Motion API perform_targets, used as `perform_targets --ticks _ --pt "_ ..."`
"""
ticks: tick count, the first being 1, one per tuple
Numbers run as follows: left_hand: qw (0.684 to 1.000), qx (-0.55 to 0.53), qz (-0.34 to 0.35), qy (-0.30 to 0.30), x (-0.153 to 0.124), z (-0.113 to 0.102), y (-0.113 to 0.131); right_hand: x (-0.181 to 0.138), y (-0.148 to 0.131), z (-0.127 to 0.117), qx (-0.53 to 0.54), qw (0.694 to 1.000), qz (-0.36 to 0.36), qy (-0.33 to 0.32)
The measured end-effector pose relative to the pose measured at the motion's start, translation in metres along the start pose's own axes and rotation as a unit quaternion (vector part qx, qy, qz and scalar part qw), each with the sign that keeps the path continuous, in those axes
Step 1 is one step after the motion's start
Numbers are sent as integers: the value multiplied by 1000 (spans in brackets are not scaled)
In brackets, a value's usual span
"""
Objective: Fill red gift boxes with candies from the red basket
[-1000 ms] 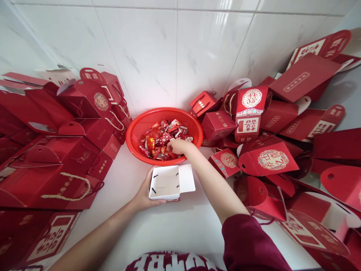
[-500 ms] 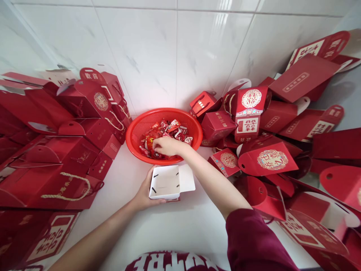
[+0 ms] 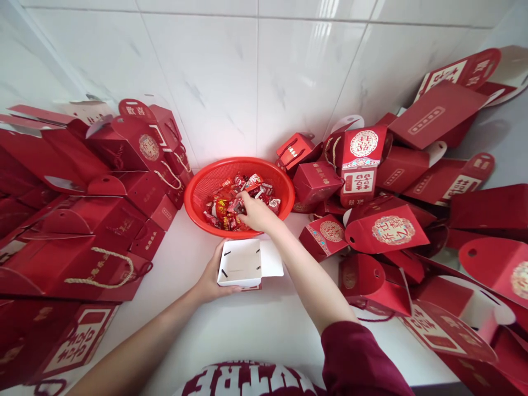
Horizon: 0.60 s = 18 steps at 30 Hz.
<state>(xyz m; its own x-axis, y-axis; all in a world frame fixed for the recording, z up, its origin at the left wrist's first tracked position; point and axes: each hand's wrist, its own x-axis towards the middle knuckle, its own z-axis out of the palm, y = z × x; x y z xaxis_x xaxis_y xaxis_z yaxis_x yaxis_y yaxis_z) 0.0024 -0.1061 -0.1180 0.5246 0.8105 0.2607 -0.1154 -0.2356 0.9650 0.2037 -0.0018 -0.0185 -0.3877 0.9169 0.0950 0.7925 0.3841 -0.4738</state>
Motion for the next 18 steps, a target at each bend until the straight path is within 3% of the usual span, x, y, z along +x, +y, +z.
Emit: perform_targets --ticks 3,6,10,15,18 --pt "1000 3 -3 3 1 2 3 -20 5 -3 120 989 6 81" --pt "1000 3 -9 5 1 3 5 -43 3 -11 251 964 -17 92" --pt "1000 11 -8 -2 0 4 5 -76 -7 -31 288 957 -24 32" --pt "998 57 8 -31 -1 5 4 -101 -19 -50 232 958 -67 -154" --pt "997 72 5 -35 -3 4 3 -102 -19 -54 204 968 -74 -127"
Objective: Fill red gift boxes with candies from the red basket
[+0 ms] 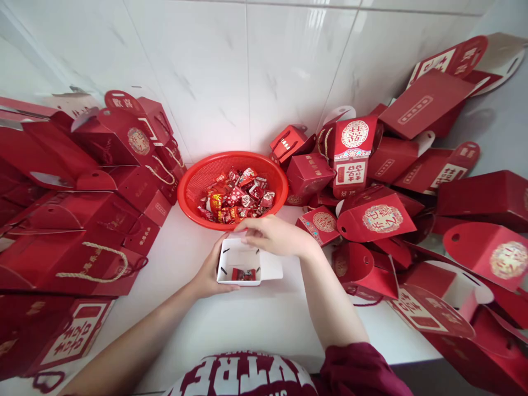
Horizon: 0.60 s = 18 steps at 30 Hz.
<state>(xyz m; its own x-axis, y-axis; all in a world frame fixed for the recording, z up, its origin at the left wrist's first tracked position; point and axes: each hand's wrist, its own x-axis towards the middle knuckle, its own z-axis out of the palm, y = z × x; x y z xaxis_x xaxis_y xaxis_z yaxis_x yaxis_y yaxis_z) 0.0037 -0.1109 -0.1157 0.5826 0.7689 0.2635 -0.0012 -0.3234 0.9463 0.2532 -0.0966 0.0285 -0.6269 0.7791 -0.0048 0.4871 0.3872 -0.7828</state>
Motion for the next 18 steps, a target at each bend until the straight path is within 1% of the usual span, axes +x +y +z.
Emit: perform_targets --ticks 2,4,6,8,10,13,18 --pt "1000 24 -3 -1 -2 -1 -1 5 2 -4 -18 997 13 76" --pt "998 62 3 -4 -4 0 -1 14 7 -10 -30 990 41 134" --pt "995 95 20 -8 -6 1 -1 28 14 -15 -56 985 73 146" --pt "993 107 47 -9 -7 2 0 46 22 -21 -114 981 107 116" --pt "992 112 57 -12 -7 2 0 65 30 -26 -175 972 137 78" --pt "994 102 29 -19 -6 0 -2 96 39 -33 -217 963 159 28" --pt "999 30 -10 -24 -5 -6 -5 143 43 -39 -263 947 175 -60"
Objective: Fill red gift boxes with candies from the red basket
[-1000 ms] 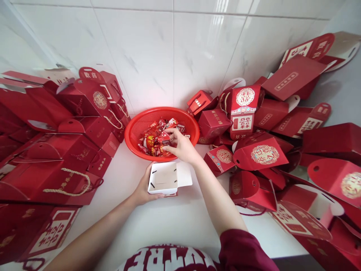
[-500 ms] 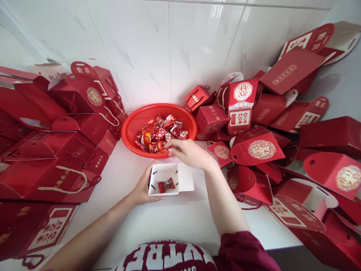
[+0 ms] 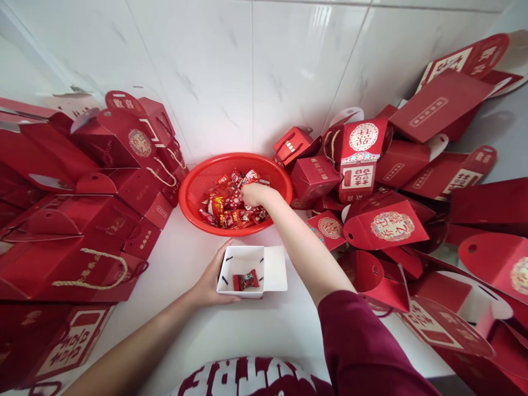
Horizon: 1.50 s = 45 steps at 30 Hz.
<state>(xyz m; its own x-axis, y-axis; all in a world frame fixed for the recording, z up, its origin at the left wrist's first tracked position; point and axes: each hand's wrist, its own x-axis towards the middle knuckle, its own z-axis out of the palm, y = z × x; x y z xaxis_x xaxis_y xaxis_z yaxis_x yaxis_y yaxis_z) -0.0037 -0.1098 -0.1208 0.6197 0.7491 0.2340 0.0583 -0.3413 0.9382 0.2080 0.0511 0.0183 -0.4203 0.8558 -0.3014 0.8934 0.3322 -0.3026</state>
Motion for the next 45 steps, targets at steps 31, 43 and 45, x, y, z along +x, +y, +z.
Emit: perform_targets --ticks 31,43,45 --pt "999 -30 -17 1 1 0 3 50 2 34 86 943 -262 -188" --pt "999 -33 -15 0 0 0 0 52 3 34 90 951 -235 -179" --pt "999 -32 -17 -1 0 0 0 51 4 34 102 949 -237 -182"
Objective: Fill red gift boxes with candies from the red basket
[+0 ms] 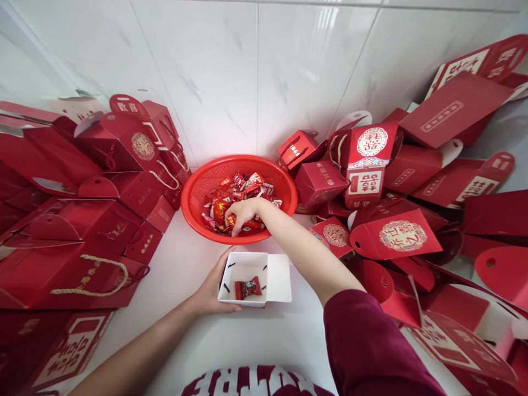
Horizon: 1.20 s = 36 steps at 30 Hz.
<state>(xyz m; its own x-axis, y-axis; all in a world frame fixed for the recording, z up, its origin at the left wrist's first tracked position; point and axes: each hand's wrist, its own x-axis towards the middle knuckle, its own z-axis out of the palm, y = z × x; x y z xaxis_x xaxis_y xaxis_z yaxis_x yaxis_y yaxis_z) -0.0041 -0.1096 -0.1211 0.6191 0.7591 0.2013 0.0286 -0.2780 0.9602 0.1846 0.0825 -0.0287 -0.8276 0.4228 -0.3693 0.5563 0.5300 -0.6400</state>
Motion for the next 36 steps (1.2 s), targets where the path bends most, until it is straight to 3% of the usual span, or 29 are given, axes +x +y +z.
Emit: perform_targets --ticks 15,21,27,32,36 --pt "1000 -1 -5 0 1 0 3 -3 3 -1 112 991 -31 71" --pt "1000 7 -3 1 1 0 4 -3 1 -2 120 990 -45 57" --pt "1000 12 1 3 1 1 2 -6 -14 3 64 996 -55 26" --pt "998 53 7 17 -1 1 2 -4 -27 6 -26 994 -18 109" --pt "998 59 0 -2 -1 2 8 -33 -47 5 -69 972 4 225"
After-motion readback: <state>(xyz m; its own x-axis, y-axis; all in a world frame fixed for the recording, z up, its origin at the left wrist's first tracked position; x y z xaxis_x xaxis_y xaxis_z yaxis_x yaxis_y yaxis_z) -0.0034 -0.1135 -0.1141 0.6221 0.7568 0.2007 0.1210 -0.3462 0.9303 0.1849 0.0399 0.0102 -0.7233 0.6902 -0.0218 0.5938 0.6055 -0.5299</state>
